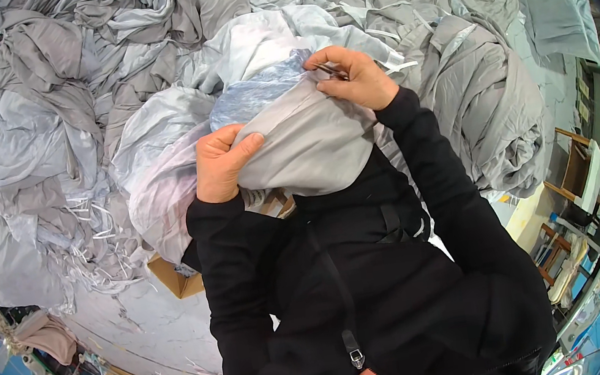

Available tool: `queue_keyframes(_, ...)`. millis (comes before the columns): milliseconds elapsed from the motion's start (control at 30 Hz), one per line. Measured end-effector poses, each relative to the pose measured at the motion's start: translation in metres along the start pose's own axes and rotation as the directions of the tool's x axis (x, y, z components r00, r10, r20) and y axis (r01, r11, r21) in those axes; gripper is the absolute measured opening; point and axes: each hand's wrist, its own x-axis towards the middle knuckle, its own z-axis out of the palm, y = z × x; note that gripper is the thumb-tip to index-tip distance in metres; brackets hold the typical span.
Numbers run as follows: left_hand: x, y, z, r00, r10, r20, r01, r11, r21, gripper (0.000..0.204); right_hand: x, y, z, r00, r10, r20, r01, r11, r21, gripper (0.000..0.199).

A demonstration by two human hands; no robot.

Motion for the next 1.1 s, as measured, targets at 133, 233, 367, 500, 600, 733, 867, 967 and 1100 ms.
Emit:
queue_keyframes(133,-0.003,0.008,-0.002,1.0,-0.001,0.009,0.002,0.999,-0.032,0.015,0.005,0.029,-0.027,0.997,-0.019,0.076,0.036,0.973,-0.228,0.013)
queue_keyframes(233,-0.003,0.012,-0.01,0.999,-0.032,0.037,0.03,0.998,0.049,0.016,0.004,0.011,-0.04,0.992,-0.12,-0.049,0.105,0.965,-0.241,0.006)
queue_keyframes(367,0.006,0.01,-0.024,0.996,-0.014,0.092,-0.007,0.974,0.226,0.015,0.013,-0.026,-0.062,0.951,-0.299,-0.08,0.223,0.84,-0.494,0.007)
queue_keyframes(500,0.021,0.0,-0.05,0.998,0.019,0.056,-0.031,0.975,0.22,0.012,0.029,-0.032,-0.082,0.925,-0.372,-0.076,0.245,0.738,-0.629,0.009)
queue_keyframes(600,0.025,-0.004,-0.075,0.999,0.028,0.045,-0.038,0.969,0.242,0.012,0.034,-0.034,-0.081,0.988,-0.072,-0.137,0.008,0.908,-0.418,0.01)
queue_keyframes(733,0.023,-0.006,-0.087,0.998,0.054,-0.031,-0.044,0.96,0.278,0.011,0.042,-0.02,-0.091,0.944,-0.29,-0.159,0.16,0.823,-0.546,0.013)
queue_keyframes(867,0.019,-0.002,-0.108,0.997,0.033,-0.065,-0.012,0.951,0.308,0.009,0.046,-0.004,-0.104,0.928,-0.313,-0.201,0.17,0.838,-0.519,0.014)
queue_keyframes(967,0.012,0.0,-0.122,0.998,-0.012,-0.057,0.03,0.947,0.32,0.009,0.046,-0.004,-0.105,0.948,-0.244,-0.206,0.104,0.846,-0.523,0.014)
queue_keyframes(1100,0.002,0.007,-0.13,0.998,-0.036,-0.059,0.052,0.952,0.302,0.011,0.048,0.005,-0.112,0.942,-0.24,-0.233,0.089,0.851,-0.517,0.012)
